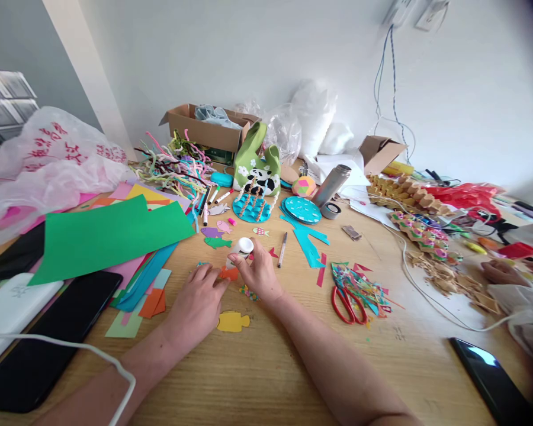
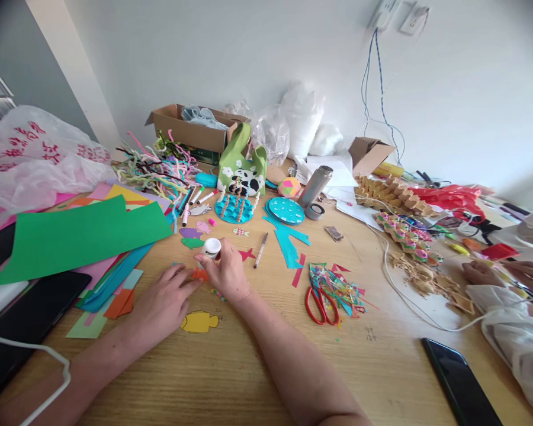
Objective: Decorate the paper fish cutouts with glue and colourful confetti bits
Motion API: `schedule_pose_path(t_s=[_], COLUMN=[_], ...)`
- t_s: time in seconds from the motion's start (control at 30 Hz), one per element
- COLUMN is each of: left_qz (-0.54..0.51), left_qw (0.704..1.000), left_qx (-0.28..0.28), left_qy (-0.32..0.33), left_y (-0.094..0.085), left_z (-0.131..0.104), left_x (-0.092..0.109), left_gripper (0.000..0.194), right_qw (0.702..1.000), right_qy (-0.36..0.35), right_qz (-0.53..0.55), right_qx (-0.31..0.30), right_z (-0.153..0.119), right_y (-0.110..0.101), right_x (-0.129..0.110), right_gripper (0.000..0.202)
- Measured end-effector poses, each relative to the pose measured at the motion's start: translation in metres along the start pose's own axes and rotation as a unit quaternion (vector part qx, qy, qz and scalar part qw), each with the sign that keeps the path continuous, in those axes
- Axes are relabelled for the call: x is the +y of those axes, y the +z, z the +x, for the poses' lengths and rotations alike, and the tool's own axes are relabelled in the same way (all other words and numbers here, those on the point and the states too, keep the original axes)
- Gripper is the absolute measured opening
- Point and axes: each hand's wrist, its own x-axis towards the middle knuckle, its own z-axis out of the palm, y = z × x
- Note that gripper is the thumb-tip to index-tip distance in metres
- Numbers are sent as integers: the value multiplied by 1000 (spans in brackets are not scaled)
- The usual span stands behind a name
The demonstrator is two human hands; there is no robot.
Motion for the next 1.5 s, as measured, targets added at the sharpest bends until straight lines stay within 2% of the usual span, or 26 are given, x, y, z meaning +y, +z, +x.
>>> schedule_pose_path(t_s=[1.5], left_qz=[-10], left_qw=[1000], left_qx=[-4], left_qy=[-8], left_y=[-1], left_z=[0], left_x=[0], left_gripper=[46], right_qw=[1000], right_qy=[-15], right_qz=[-15], right_qx=[5], right_z=[-2], right_y=[3], right_x=[2], right_gripper=[27])
